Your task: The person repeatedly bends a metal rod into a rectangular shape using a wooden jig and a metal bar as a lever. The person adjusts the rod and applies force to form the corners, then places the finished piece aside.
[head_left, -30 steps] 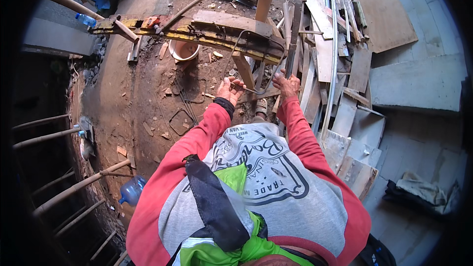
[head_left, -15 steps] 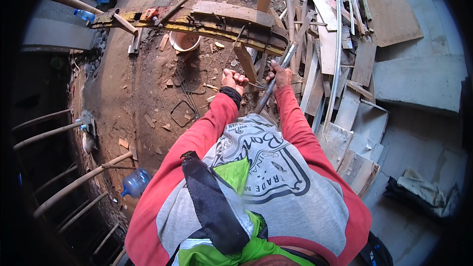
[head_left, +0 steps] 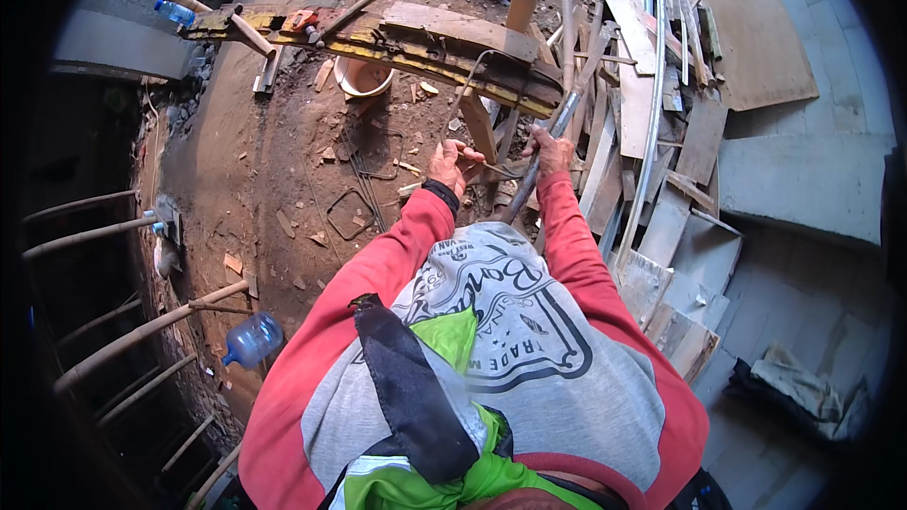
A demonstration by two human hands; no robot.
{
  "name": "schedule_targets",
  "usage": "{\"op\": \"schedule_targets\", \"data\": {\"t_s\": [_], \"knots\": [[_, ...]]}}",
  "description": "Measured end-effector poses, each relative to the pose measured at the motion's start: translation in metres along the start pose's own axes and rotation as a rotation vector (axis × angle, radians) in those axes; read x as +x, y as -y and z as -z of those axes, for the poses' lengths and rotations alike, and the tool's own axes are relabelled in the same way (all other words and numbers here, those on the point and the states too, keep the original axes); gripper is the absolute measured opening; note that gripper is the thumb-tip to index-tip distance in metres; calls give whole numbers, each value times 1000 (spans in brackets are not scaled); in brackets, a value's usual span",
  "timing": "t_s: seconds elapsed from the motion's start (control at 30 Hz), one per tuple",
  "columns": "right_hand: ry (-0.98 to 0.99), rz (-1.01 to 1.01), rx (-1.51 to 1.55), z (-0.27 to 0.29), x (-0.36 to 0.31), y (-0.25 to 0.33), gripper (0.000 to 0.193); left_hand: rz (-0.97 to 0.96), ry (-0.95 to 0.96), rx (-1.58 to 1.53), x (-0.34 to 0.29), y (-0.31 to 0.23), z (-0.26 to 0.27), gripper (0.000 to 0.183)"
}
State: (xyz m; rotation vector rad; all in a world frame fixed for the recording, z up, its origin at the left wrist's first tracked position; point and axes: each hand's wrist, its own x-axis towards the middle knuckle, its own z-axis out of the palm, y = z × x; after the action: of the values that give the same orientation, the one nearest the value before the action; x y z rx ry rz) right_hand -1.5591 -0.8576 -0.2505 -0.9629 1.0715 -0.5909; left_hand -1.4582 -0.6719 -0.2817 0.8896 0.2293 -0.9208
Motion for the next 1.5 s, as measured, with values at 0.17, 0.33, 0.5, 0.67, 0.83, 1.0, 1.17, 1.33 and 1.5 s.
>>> {"op": "schedule_targets", "data": {"t_s": [0.17,0.33,0.5,0.67,0.83,1.0,1.17,1.33,1.5], "knots": [[0,116,-79,7,-7,-7,24,-127,173,136,-17,-20,-28,34],[-4,239,17,4,-20,21,36,-139,158,154,-20,-53,-53,47],[83,211,100,16,-28,68,53,-146,181,213,11,-91,-25,45],[98,156,161,38,-16,63,35,-184,128,550,31,-142,-43,39],[83,65,201,26,-21,37,33,-303,24,750,89,-167,-70,34],[107,43,216,3,-40,23,31,-308,-53,818,138,-164,-70,32],[103,27,156,-20,-35,9,19,-277,-144,834,163,-165,-42,33],[82,15,152,-25,-29,8,18,-184,-214,877,154,-161,-47,32],[47,-41,114,-14,-24,-10,16,-210,-296,908,154,-142,-37,20]]}}
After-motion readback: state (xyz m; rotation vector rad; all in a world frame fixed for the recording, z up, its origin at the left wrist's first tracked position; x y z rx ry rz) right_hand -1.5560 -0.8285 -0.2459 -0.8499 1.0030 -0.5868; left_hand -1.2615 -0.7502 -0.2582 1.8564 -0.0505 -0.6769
